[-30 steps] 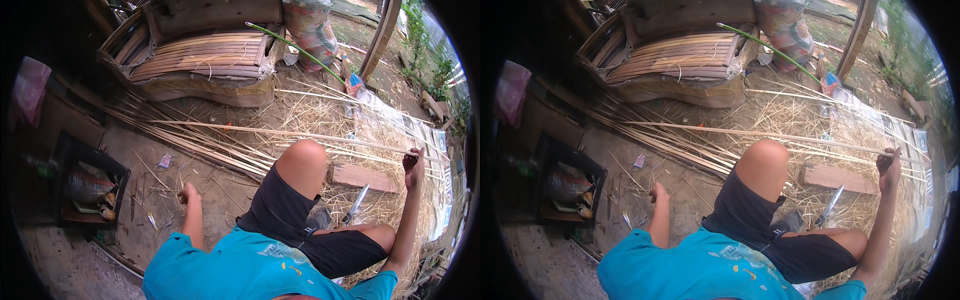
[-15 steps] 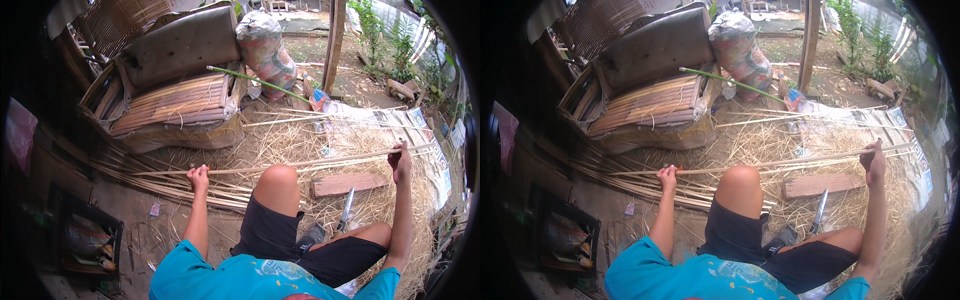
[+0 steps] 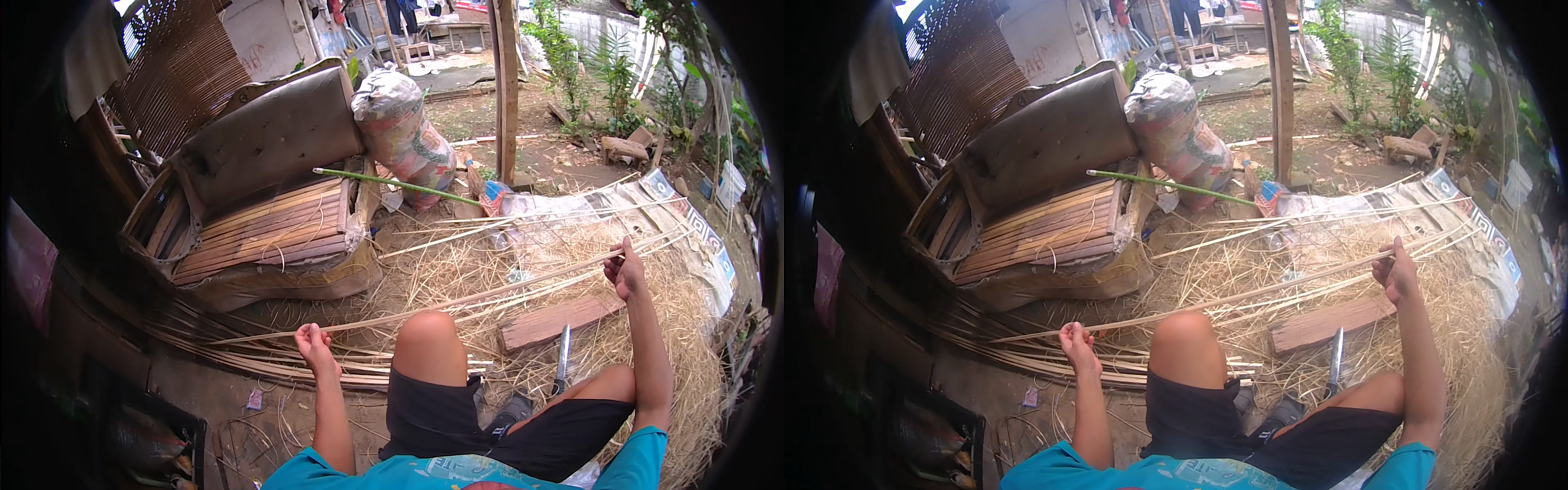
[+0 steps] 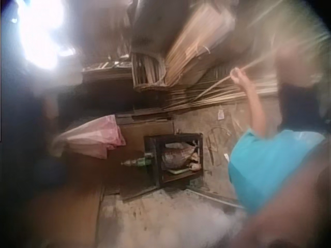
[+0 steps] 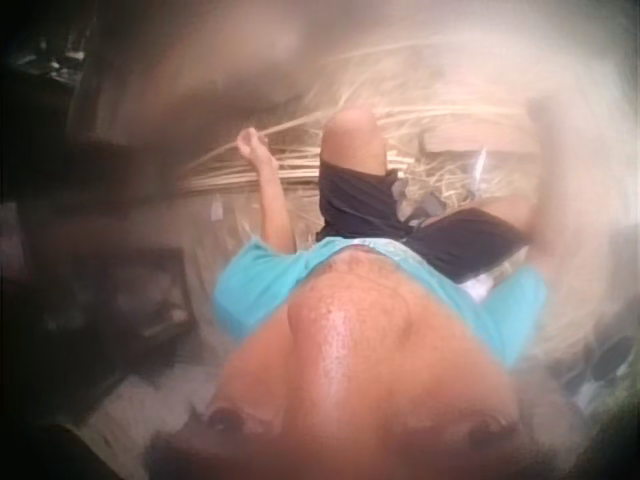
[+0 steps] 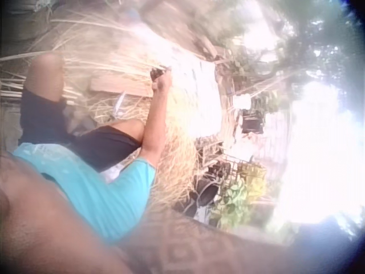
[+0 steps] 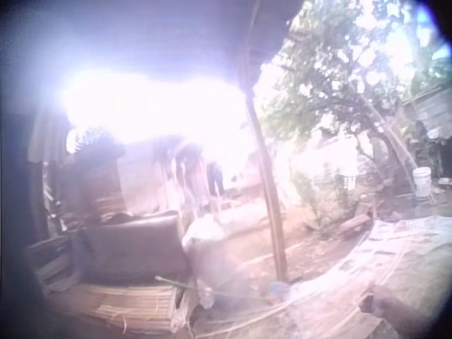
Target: The person sits on the ground and uses a machete to split long bamboo poles into thin strips. They repeatedly position each pole on a wooden board and strike it with the machete, then gather the resulting strips.
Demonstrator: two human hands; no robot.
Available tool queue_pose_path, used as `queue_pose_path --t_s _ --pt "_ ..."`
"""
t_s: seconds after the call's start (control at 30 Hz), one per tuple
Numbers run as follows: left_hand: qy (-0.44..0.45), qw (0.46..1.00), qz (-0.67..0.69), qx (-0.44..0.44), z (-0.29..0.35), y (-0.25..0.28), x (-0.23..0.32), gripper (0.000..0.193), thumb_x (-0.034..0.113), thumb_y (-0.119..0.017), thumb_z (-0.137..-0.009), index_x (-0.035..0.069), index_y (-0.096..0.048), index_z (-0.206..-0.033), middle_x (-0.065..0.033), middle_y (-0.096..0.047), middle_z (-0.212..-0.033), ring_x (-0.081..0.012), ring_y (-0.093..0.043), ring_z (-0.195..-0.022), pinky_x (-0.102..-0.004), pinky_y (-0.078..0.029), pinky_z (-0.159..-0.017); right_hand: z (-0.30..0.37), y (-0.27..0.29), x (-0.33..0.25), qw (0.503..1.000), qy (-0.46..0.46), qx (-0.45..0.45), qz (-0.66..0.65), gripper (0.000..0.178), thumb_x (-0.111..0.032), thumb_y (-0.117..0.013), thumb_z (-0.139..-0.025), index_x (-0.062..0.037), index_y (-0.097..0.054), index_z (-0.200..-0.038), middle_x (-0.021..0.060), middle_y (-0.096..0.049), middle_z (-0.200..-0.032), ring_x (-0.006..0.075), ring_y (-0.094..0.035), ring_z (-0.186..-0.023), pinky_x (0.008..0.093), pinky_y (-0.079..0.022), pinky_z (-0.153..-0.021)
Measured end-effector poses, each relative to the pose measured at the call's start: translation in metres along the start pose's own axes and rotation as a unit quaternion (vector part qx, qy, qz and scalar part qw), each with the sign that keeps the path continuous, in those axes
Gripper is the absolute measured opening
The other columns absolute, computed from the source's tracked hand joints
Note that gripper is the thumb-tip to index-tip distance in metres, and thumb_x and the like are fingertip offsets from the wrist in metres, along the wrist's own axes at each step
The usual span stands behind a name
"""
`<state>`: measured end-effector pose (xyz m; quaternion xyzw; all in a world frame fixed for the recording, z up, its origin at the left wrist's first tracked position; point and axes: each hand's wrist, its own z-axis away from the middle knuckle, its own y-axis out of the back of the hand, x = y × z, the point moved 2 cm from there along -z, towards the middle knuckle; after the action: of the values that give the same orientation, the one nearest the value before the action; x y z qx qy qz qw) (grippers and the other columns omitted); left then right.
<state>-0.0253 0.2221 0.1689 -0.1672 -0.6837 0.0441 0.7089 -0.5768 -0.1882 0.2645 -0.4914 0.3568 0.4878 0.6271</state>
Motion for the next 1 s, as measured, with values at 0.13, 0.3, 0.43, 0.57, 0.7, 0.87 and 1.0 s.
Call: queue_pose_path --t_s 0.13,0.3,0.43,0.57,0.7,0.87,1.0 --pt "-0.114 0.992 -0.004 -0.053 0.027 -0.043 0.021 0.016 0.021 -0.057 -0.104 0.008 -0.052 -0.112 0.0006 -0.05 -0.099 -0.0082 -0.049 -0.085 -0.0245 -0.044 -0.076 0.011 -0.031 0.003 0.999 0.001 0.006 -0.04 0.041 -0.049 -0.048 -0.105 -0.0101 -0.058 -0.1 0.0046 -0.062 -0.078 0.0165 -0.064 -0.069 0.0322 -0.058 -0.063" --pt "-0.307 0.932 -0.085 -0.171 0.092 -0.109 0.044 0.025 0.019 -0.058 -0.102 0.0 -0.052 -0.117 -0.0075 -0.048 -0.108 -0.0149 -0.046 -0.091 -0.0308 -0.042 -0.084 0.032 -0.101 0.057 0.971 -0.09 -0.214 0.061 0.041 -0.044 -0.044 -0.108 -0.0056 -0.06 -0.107 0.013 -0.067 -0.097 0.0217 -0.068 -0.081 0.039 -0.06 -0.077" --pt "-0.385 0.834 -0.212 -0.334 0.137 -0.146 0.08 0.021 0.016 -0.064 -0.096 0.0 -0.061 -0.109 -0.0174 -0.058 -0.109 -0.0289 -0.057 -0.101 -0.0387 -0.047 -0.09 0.06 -0.146 0.071 0.906 -0.107 -0.373 0.169 0.05 -0.046 -0.04 -0.109 -0.0022 -0.061 -0.12 0.0165 -0.071 -0.106 0.0212 -0.071 -0.088 0.0371 -0.061 -0.081" --pt "-0.398 0.765 -0.274 -0.426 0.166 -0.166 0.085 0.025 0.017 -0.067 -0.093 0.002 -0.066 -0.113 -0.0195 -0.06 -0.112 -0.0347 -0.059 -0.108 -0.043 -0.048 -0.094 0.06 -0.142 0.057 0.942 -0.095 -0.319 0.047 0.049 -0.043 -0.035 -0.11 -0.0013 -0.06 -0.114 0.0143 -0.071 -0.095 0.0192 -0.071 -0.08 0.036 -0.061 -0.077" --pt "-0.4 0.763 -0.303 -0.406 0.166 -0.161 0.075 0.035 0.013 -0.064 -0.093 0.001 -0.061 -0.126 -0.02 -0.05 -0.132 -0.0299 -0.059 -0.105 -0.0405 -0.05 -0.094 0.079 -0.162 0.041 0.94 -0.085 -0.322 -0.069 0.045 -0.037 -0.034 -0.11 -0.0005 -0.061 -0.113 0.0162 -0.072 -0.096 0.0217 -0.072 -0.082 0.037 -0.061 -0.078" --pt "-0.222 0.87 -0.219 -0.381 0.166 -0.169 0.063 0.041 0.012 -0.061 -0.097 0.0 -0.053 -0.135 -0.017 -0.032 -0.148 -0.0185 -0.057 -0.097 -0.0322 -0.052 -0.088 0.092 -0.168 0.078 0.899 -0.149 -0.406 0.076 0.05 -0.045 -0.038 -0.109 -0.0012 -0.06 -0.121 0.014 -0.072 -0.104 0.0191 -0.072 -0.082 0.0335 -0.06 -0.076" --pt "-0.266 0.828 -0.278 -0.408 0.16 -0.163 0.059 0.042 0.01 -0.059 -0.098 -0.003 -0.05 -0.137 -0.0175 -0.028 -0.149 -0.0194 -0.058 -0.095 -0.0321 -0.054 -0.084 0.101 -0.171 0.091 0.874 -0.137 -0.438 0.161 0.062 -0.051 -0.036 -0.108 0.0034 -0.063 -0.119 0.0115 -0.072 -0.104 0.0189 -0.071 -0.084 0.0335 -0.059 -0.075"
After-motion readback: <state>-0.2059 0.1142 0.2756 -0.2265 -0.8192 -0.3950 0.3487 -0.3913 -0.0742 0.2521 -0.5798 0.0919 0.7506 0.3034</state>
